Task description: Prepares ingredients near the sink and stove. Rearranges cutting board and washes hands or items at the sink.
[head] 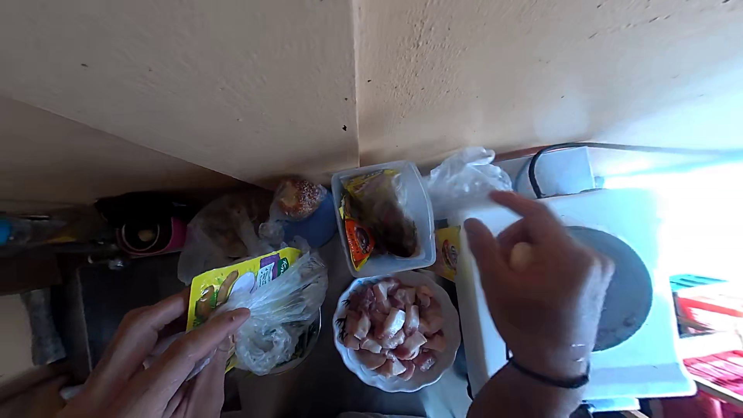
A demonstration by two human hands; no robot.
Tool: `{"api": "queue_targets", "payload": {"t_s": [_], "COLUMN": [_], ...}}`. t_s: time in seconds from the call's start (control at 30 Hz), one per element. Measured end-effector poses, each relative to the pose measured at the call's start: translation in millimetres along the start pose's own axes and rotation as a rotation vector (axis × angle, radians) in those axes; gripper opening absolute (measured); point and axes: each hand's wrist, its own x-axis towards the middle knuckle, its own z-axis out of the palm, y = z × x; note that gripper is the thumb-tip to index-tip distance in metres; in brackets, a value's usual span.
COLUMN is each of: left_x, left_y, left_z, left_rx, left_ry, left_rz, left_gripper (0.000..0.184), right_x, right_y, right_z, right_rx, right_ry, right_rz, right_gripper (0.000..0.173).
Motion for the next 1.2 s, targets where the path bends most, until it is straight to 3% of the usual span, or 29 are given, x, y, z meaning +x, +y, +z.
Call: {"api": "queue_targets", "payload": {"t_s": [0.07, 0.17, 0.23, 0.47, 0.53, 0.67, 0.83, 1.0, 1.2], "left_x": [0, 1, 0, -3, -2, 1, 4, 6, 7], "left_y": [-1, 1, 1, -6, -7, -13, -15, -15, -16], "left_z": [3, 8, 9, 5, 5, 8, 11, 13, 14], "left_rx": [0.006, 0.030, 0.028, 0.015, 0.020, 0.026, 0.010, -0.003, 0.009], "left_ry": [0.016, 0.049, 0.063, 0.062, 0.053, 0.045, 0.042, 0.047, 0.046], "left_rz": [0.006, 0.021, 0.028, 0.018, 0.003, -0.010, 0.003, 0.008, 0.002], "left_gripper": [0.012, 0.013, 0.013, 0.011, 0.011, 0.012, 0.012, 0.012, 0.012], "right_x": [-6, -3, 10, 67, 71, 66, 67, 72, 72], "right_y": [-12, -27, -32, -21, -25, -33, -22, -27, -25], "right_z": [23, 72, 92, 117, 112, 113, 125, 122, 121], "right_rx": [0.091, 0.059, 0.009, -0.162, -0.260, -0.339, -0.146, -0.341, -0.319], "right_ry": [-0.148, -0.437, -0.498, -0.856, -0.897, -0.865, -0.772, -0.861, -0.845], "right_rz": [-0.100, -0.124, -0.117, -0.082, -0.039, 0.021, -0.124, -0.130, -0.146], "right_gripper": [0.031, 0.039, 0.037, 0.031, 0.024, 0.027, 0.027, 0.021, 0.021]}}
